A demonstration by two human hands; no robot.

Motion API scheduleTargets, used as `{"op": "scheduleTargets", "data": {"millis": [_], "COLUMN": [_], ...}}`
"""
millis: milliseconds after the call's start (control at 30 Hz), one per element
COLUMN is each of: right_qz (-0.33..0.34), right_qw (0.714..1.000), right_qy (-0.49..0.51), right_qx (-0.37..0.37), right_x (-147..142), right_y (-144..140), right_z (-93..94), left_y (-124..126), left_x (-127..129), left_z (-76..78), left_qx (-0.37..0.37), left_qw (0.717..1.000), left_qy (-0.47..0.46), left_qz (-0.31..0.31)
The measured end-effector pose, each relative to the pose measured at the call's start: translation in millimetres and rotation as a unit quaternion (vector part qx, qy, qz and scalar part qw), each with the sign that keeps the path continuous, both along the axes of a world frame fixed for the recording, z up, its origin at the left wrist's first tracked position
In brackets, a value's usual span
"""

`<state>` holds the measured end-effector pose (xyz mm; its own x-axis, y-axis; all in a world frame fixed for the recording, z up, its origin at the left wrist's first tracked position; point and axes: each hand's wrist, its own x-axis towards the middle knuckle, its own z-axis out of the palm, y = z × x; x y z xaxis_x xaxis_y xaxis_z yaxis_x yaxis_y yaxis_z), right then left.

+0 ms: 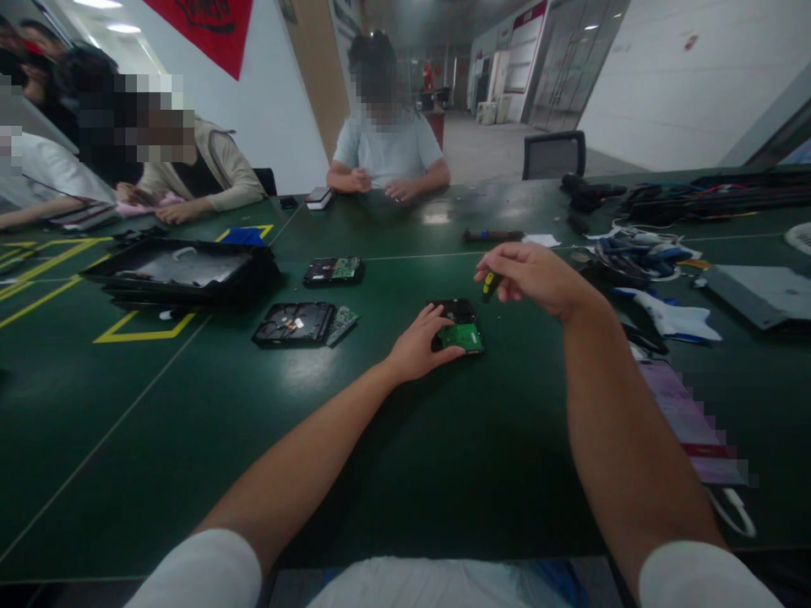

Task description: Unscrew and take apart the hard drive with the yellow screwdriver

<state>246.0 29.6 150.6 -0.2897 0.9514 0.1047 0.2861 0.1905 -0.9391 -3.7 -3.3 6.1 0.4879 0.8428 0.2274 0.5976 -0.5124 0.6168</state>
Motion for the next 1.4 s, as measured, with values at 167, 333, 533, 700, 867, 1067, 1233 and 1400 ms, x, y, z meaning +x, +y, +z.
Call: {"op": "scheduleTargets", "data": {"millis": [167, 333, 533, 700, 867, 1067, 1233, 1400], "right_qz": [0.015, -0.015, 0.004, 0.016, -0.019, -0.035, 0.002, 0.016], "right_qw": [1.000, 0.999, 1.000, 1.000, 0.999, 0.999, 1.000, 1.000], "right_qy": [-0.002, -0.030, -0.016, 0.004, -0.019, -0.019, -0.003, -0.009], "right_qx": [0.010, 0.036, -0.004, -0.003, 0.031, 0.009, -0.001, -0.005], "right_x": [0.5, 2.1, 0.9, 1.0, 2.6, 1.5, 0.7, 1.6], "right_y": [-0.4, 2.0, 2.1, 2.3, 5.5, 6.0, 2.4, 1.0], "right_z": [-0.4, -2.2, -2.8, -3.6, -4.9, -4.8, -2.5, -1.5], "left_y": [-0.5, -0.9, 0.0, 1.0, 1.0, 1.4, 1.4, 0.7], "left_x": [-0.1, 0.2, 0.5, 0.4, -0.1, -0.9, -0.4, 0.2], "left_z": [2.2, 3.3, 0.4, -1.3, -1.0, -2.6, -3.3, -0.9], "left_qx": [-0.006, -0.009, 0.002, 0.001, -0.003, 0.003, 0.010, 0.007], "left_qw": [1.000, 1.000, 1.000, 1.000, 1.000, 1.000, 1.000, 1.000], "left_qy": [-0.001, -0.002, -0.001, -0.002, -0.007, -0.004, -0.003, 0.000], "left_qz": [-0.004, -0.004, -0.004, -0.002, -0.005, -0.006, -0.005, -0.004]}}
